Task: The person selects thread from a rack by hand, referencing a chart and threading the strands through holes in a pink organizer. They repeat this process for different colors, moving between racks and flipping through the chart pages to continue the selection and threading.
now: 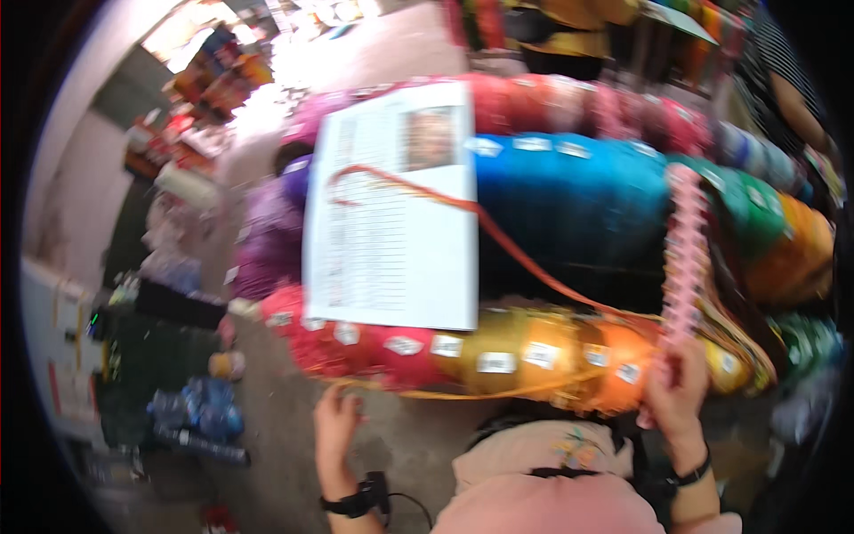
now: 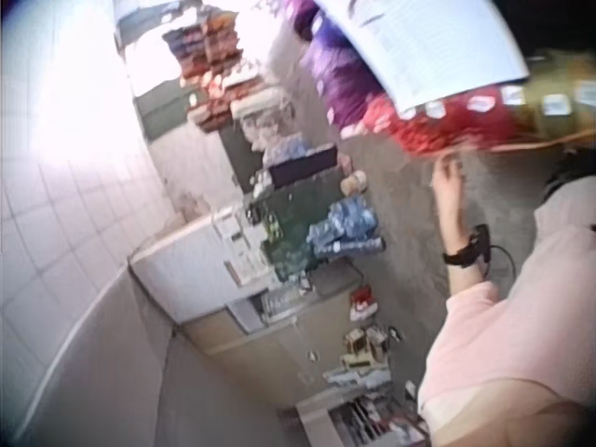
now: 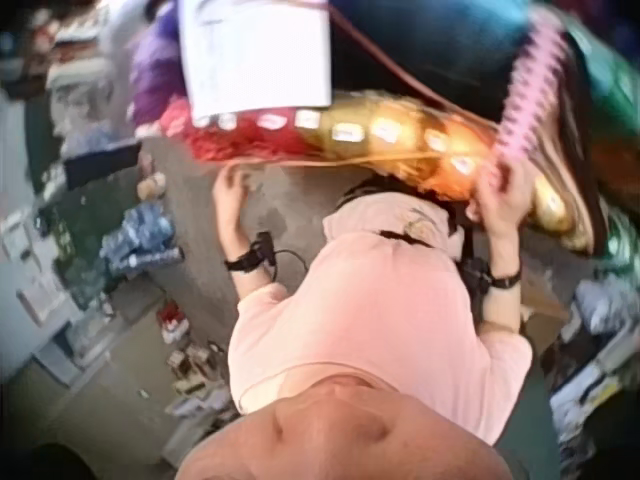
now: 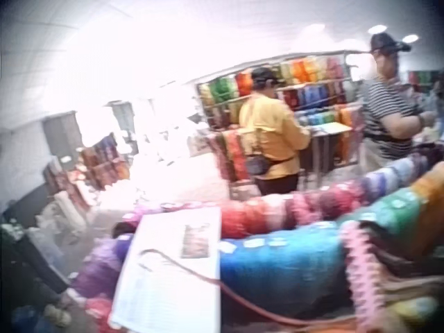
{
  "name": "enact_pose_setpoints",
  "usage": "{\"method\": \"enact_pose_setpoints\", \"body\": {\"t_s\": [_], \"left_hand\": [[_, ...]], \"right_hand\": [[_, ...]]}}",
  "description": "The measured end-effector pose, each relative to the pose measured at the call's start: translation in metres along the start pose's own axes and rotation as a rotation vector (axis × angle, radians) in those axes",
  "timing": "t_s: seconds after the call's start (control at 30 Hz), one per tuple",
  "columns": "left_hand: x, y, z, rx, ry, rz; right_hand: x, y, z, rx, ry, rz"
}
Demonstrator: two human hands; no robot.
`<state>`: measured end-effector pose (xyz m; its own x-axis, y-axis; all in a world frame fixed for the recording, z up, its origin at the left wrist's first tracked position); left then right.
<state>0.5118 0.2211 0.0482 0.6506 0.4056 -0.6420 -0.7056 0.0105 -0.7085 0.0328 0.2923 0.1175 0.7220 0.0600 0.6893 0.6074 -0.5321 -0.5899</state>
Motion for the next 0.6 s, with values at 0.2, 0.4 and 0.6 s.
{"method": "enact_pose_setpoints", "body": {"t_s": [0.2, 0.4, 0.6], "left_hand": [[-0.078, -0.024, 0.017, -0.197, 0.331, 0.164], [-0.164, -0.040, 0.024, -0.420, 0.876, -0.205], [-0.182, -0.030, 0.007, -0.422, 0.920, -0.307]], "right_hand": [[-0.007, -0.010, 0.012, 0.023, 0.030, 0.033], [0.005, -0.002, 0.008, 0.048, 0.085, 0.041], [0.006, -0.007, 0.015, 0.002, 0.112, 0.188]]}}
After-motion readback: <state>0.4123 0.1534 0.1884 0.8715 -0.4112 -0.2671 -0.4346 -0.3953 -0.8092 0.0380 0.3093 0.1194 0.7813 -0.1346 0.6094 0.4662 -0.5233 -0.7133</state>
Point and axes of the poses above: each hand's wrist, its own z-axis away from the middle knuckle, its own y-axis out of the palm, x = y × z, the point moved 10 cm from there along -z, towards the middle knuckle, and after that the axes turned 4 degrees about -z, right-handed, at the moved point
